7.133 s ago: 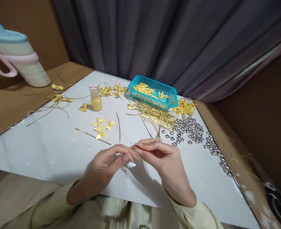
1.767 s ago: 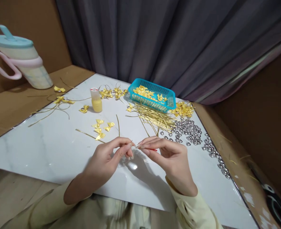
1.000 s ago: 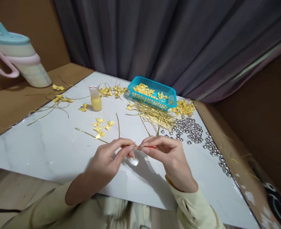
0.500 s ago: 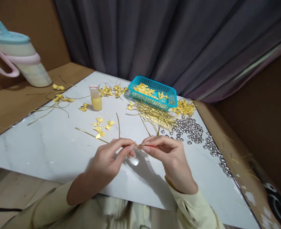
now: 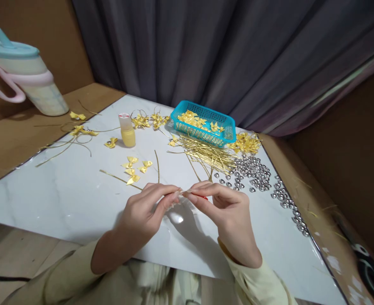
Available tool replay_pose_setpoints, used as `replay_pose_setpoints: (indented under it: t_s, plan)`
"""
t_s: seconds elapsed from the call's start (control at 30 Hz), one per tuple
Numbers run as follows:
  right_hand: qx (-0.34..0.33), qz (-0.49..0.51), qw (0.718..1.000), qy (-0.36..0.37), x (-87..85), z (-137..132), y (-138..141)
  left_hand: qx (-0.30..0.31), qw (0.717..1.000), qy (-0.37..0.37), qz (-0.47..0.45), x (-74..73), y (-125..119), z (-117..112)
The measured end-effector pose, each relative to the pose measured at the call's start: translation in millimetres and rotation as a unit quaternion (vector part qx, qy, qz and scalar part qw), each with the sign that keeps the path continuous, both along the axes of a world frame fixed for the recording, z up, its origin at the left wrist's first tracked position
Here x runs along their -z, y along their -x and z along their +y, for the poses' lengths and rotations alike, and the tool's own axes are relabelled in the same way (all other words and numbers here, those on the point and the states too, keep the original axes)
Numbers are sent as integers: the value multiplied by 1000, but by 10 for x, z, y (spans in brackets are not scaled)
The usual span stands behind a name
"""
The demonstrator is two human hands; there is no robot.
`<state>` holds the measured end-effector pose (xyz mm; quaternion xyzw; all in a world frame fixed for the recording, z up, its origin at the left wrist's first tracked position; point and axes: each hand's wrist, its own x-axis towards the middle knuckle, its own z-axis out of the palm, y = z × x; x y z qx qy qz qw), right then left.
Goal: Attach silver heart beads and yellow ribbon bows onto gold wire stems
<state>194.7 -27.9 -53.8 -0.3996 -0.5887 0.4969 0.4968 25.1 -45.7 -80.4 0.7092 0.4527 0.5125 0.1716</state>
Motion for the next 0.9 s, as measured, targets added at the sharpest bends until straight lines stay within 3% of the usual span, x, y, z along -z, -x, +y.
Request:
replay_pose_setpoints:
  t_s: [0.2,0.37,0.73,0.9]
  plan:
    - [26,-27,998,-48,-4,-8,21,10,999,-52,10,11,9,15]
    - [35,-36,998,-45,-6,-15,25,19,997,-80,13,24,1,23]
    - [41,-39,998,-25,-29,-17,30,12,998,-54,8,0,-6,12]
    - [20,-28,999,0,-44,-14,31,22,999,-7,-31,-78,-1,7]
